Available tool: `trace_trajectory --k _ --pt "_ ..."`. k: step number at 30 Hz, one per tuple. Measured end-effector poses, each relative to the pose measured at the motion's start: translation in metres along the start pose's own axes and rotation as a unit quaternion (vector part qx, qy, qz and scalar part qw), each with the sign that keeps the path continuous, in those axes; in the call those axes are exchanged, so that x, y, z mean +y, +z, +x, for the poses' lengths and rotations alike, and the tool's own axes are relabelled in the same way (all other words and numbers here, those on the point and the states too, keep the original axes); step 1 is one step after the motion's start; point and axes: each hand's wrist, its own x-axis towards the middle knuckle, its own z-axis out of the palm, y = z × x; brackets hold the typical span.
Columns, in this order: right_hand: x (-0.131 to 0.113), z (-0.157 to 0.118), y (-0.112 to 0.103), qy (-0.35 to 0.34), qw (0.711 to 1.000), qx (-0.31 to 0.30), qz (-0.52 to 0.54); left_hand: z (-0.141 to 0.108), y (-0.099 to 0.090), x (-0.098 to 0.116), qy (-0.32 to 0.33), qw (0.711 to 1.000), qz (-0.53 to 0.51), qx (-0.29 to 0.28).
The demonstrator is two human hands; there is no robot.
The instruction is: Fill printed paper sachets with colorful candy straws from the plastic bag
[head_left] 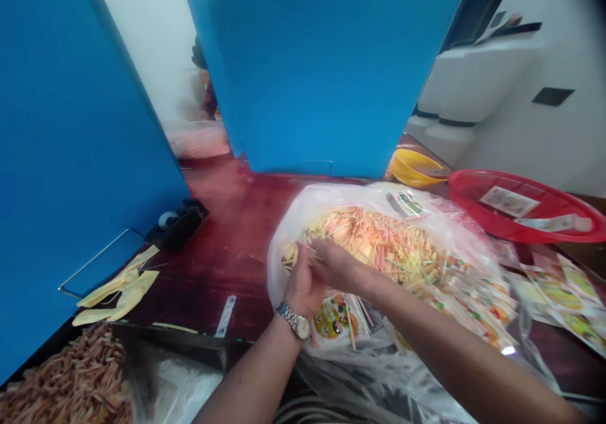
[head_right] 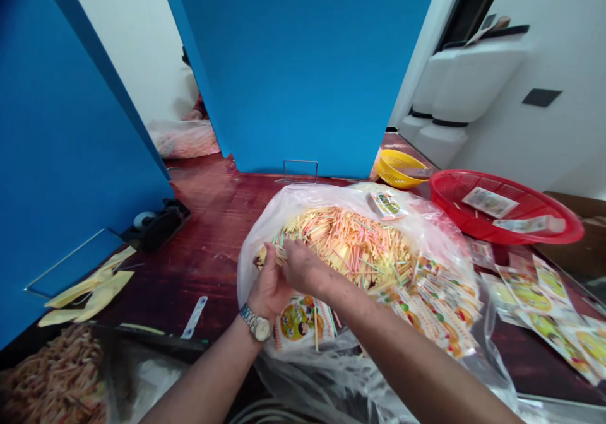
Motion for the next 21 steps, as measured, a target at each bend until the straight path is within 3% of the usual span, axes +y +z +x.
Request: trace_trajectory --k 3,6,10,13,16,19,21 --pt "-0.004 -0.01 -0.004 -0.054 0.996 0.063 -0.045 0.005 -0.002 0.004 0.004 0.999 0.001 0.037" --pt "0.003 -0.023 -0.001 -0.098 0.982 0.146 -0.064 0.008 -0.003 0.008 -0.009 0.999 0.004 0.034" --pt "0.017 -0.03 0.028 -0.105 0.987 0.105 -0.052 0.003 0.0 0.001 -0.025 0.999 0.012 0.022" --pt "0.021 -0.034 0.039 -0.128 0.984 0.11 -0.052 -0.002 0.0 -0.004 -0.003 0.999 0.033 0.026" --pt "0.018 -0.039 0.022 -0.142 0.978 0.146 -0.053 -0.007 -0.004 0.0 0.014 0.994 0.112 -0.006" --pt "0.01 -0.037 -0.008 -0.129 0.962 0.215 -0.108 -0.01 -0.006 0.006 -0.005 0.963 0.26 -0.067" --pt "0.006 -0.031 -0.022 -0.152 0.962 0.163 -0.16 -0.011 -0.005 0.009 -0.016 0.936 0.335 -0.107"
